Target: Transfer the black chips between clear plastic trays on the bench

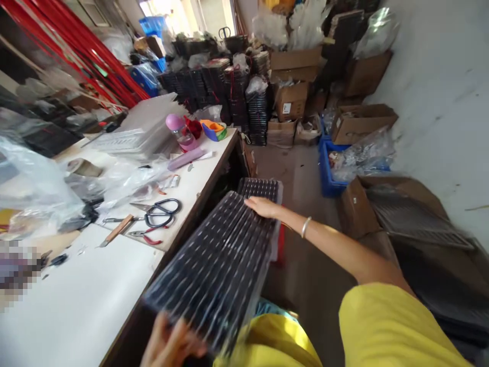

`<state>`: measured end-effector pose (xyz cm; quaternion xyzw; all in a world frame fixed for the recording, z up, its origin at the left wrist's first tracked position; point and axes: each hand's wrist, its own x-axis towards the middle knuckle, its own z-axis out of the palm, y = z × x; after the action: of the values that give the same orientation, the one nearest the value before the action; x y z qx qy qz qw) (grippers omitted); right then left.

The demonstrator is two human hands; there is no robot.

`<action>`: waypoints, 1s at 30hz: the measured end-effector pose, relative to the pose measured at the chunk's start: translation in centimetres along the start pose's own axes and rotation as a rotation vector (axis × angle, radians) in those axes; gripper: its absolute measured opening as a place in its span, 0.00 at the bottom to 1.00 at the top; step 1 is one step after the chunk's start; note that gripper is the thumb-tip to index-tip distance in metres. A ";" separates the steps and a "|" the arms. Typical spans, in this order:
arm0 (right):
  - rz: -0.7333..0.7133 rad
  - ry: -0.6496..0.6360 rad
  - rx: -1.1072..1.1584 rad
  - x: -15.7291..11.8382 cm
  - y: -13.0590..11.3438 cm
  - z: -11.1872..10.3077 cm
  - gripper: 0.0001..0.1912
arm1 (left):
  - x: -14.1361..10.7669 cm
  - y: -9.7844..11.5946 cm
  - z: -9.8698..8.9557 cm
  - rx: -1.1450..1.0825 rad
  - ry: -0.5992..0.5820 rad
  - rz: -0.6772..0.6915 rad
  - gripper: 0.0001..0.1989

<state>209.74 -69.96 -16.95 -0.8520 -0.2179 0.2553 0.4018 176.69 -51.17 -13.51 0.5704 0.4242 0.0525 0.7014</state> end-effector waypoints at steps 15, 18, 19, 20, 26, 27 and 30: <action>0.103 0.284 -0.596 10.1 5.9 -7.1 0.22 | 10.6 -3.9 17.1 0.000 -0.242 -0.290 0.21; 0.124 0.263 -0.586 10.2 7.3 -8.2 0.21 | 10.9 -3.4 17.0 0.022 -0.267 -0.301 0.21; 0.132 0.243 -0.586 10.2 7.6 -8.4 0.20 | 11.0 -3.3 17.0 0.025 -0.272 -0.293 0.21; 0.138 0.220 -0.588 10.2 7.8 -8.6 0.19 | 11.0 -3.2 17.0 0.027 -0.275 -0.282 0.22; 0.155 0.139 -0.628 10.3 6.9 -7.8 0.19 | 10.6 -3.8 17.2 0.030 -0.234 -0.213 0.28; 0.162 0.138 -0.635 10.3 6.7 -7.7 0.19 | 10.6 -4.0 17.2 0.036 -0.231 -0.205 0.28; 0.187 0.155 -0.656 9.5 6.3 -7.8 0.19 | 10.9 -4.2 17.4 0.070 -0.252 -0.190 0.29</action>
<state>222.92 -72.62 -20.17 -0.9689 -0.1783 0.1417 0.0969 193.26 -59.64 -23.10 0.5538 0.3864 -0.1010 0.7306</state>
